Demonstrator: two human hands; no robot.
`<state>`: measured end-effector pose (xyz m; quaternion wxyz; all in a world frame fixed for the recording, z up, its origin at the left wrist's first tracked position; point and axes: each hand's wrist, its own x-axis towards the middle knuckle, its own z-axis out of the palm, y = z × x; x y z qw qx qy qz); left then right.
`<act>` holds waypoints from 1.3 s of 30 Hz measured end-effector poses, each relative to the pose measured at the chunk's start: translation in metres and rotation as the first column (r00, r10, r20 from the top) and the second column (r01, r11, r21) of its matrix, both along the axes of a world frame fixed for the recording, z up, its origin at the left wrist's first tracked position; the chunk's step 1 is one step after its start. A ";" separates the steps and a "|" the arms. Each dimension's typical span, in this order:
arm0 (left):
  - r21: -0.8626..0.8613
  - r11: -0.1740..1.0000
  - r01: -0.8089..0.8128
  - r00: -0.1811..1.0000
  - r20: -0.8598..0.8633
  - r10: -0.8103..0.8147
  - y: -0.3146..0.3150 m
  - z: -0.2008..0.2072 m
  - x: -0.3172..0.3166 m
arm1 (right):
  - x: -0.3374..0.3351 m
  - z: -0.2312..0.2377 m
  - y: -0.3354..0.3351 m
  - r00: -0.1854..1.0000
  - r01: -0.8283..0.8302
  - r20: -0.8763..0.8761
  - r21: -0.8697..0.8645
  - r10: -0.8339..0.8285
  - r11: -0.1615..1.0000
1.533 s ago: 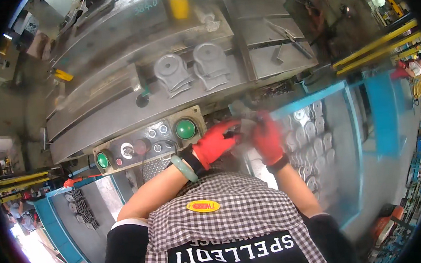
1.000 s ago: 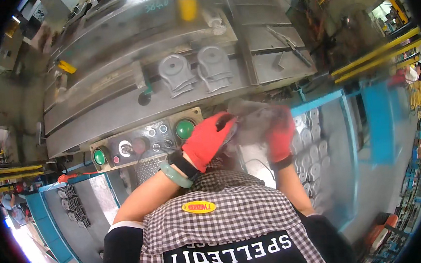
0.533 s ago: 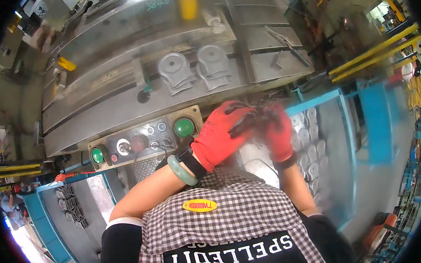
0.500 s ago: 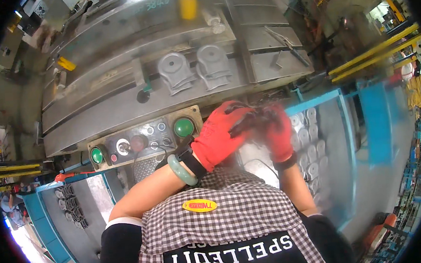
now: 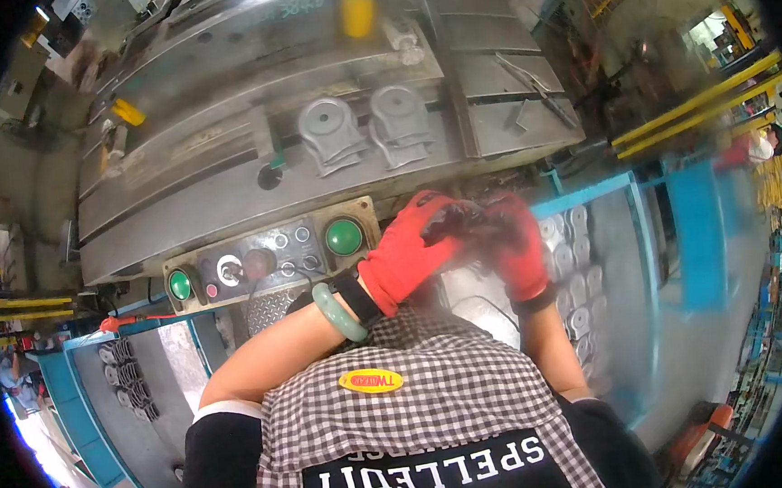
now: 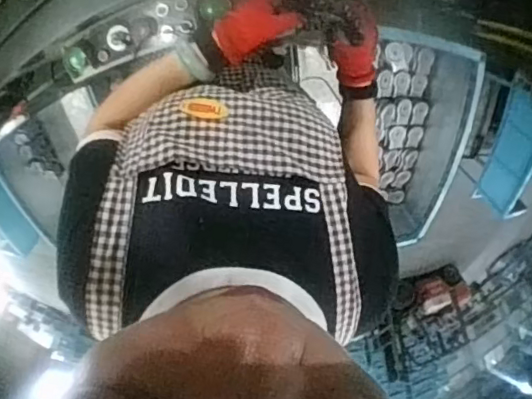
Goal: Operates an industrial press to stamp metal components, loading raw parts and unloading finished items into a bin.
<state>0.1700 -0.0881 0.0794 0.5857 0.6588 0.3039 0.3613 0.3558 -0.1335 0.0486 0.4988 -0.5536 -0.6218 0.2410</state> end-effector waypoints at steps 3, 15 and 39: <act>0.007 1.000 -0.012 1.000 0.020 0.012 0.001 -0.002 -0.001 | -0.001 0.002 0.001 0.999 -0.007 -0.033 -0.030 0.006 1.000; -0.253 0.953 0.165 0.850 0.527 -0.007 0.005 -0.026 0.001 | -0.001 0.011 0.006 0.990 -0.013 0.144 0.042 0.007 0.999; -0.059 0.997 -0.049 0.896 -0.444 0.018 0.049 -0.103 -0.026 | 0.066 0.011 -0.025 0.935 0.265 -0.238 -0.016 -0.261 0.964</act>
